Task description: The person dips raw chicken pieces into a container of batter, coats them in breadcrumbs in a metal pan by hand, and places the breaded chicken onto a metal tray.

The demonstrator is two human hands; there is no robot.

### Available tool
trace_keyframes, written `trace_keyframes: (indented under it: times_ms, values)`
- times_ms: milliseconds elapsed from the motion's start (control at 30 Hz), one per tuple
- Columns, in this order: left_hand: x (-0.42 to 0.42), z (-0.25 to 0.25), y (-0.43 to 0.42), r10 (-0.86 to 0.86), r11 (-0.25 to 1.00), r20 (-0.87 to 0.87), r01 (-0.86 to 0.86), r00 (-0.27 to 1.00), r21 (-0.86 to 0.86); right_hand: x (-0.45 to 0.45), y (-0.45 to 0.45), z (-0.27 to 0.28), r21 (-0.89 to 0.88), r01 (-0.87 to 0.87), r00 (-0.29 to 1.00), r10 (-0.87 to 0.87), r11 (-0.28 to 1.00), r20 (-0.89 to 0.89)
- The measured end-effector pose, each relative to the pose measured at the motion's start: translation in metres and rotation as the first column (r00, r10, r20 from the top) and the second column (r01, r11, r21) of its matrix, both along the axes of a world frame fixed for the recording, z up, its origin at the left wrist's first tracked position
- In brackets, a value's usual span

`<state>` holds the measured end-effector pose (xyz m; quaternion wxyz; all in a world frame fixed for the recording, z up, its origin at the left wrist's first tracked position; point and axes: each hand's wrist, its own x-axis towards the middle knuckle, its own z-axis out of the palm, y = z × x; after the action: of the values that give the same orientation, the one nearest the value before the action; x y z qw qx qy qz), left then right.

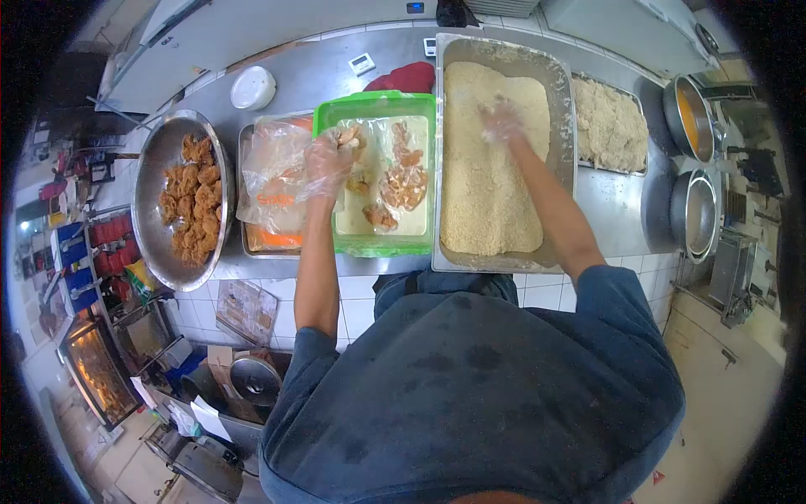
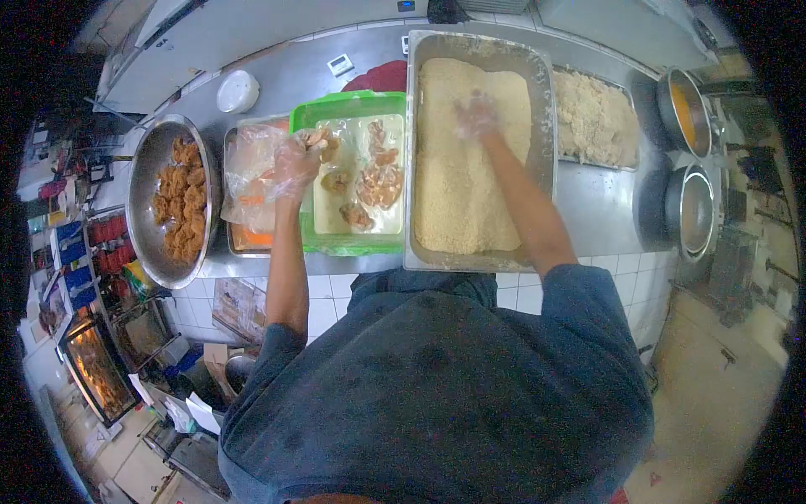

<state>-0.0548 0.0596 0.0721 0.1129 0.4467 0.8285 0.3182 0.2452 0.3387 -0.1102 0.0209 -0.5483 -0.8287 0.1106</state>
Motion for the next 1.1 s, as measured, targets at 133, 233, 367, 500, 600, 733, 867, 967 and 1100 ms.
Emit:
trace_keyframes:
  times_ms: [133,233,367,500,600,733,867,967,1100]
  values:
    - [0.003,0.014,0.004,0.042,0.998,0.071,-0.046,0.997,0.048,-0.001,-0.041,-0.015,0.201,-0.005,1.0,0.002,0.979,0.018]
    - [0.024,0.041,-0.011,0.088,0.991,0.073,-0.08,0.993,-0.108,0.031,-0.113,-0.007,0.079,-0.008,0.997,0.002,0.997,0.074]
    - [0.01,0.007,-0.001,0.05,0.998,0.113,-0.045,0.992,-0.042,0.034,-0.143,0.04,0.06,-0.017,0.972,0.002,0.998,0.234]
    - [0.023,0.021,-0.001,0.028,0.998,0.162,-0.019,0.986,-0.057,0.033,-0.111,0.016,0.273,0.051,0.998,-0.057,0.961,0.011]
    - [0.016,0.016,0.002,0.027,0.99,0.06,-0.018,0.998,-0.141,0.012,-0.099,0.026,0.047,0.101,0.942,-0.111,0.994,0.318]
    - [0.021,0.015,-0.003,0.067,0.989,0.113,-0.051,0.991,-0.137,0.02,-0.119,0.012,0.154,0.096,0.963,-0.131,0.983,0.236]
    - [0.011,-0.002,0.0,0.043,0.998,0.186,-0.035,0.982,-0.043,0.005,-0.115,0.03,0.079,0.155,0.952,-0.17,0.985,0.253]
    - [0.018,0.02,0.011,0.081,0.993,0.234,-0.058,0.969,-0.105,0.01,-0.116,0.038,0.043,0.119,0.977,-0.125,0.992,0.173]
    - [0.013,0.017,0.016,0.031,0.999,0.118,-0.03,0.992,-0.01,0.016,-0.138,0.03,0.163,0.064,0.991,-0.082,0.985,0.108]
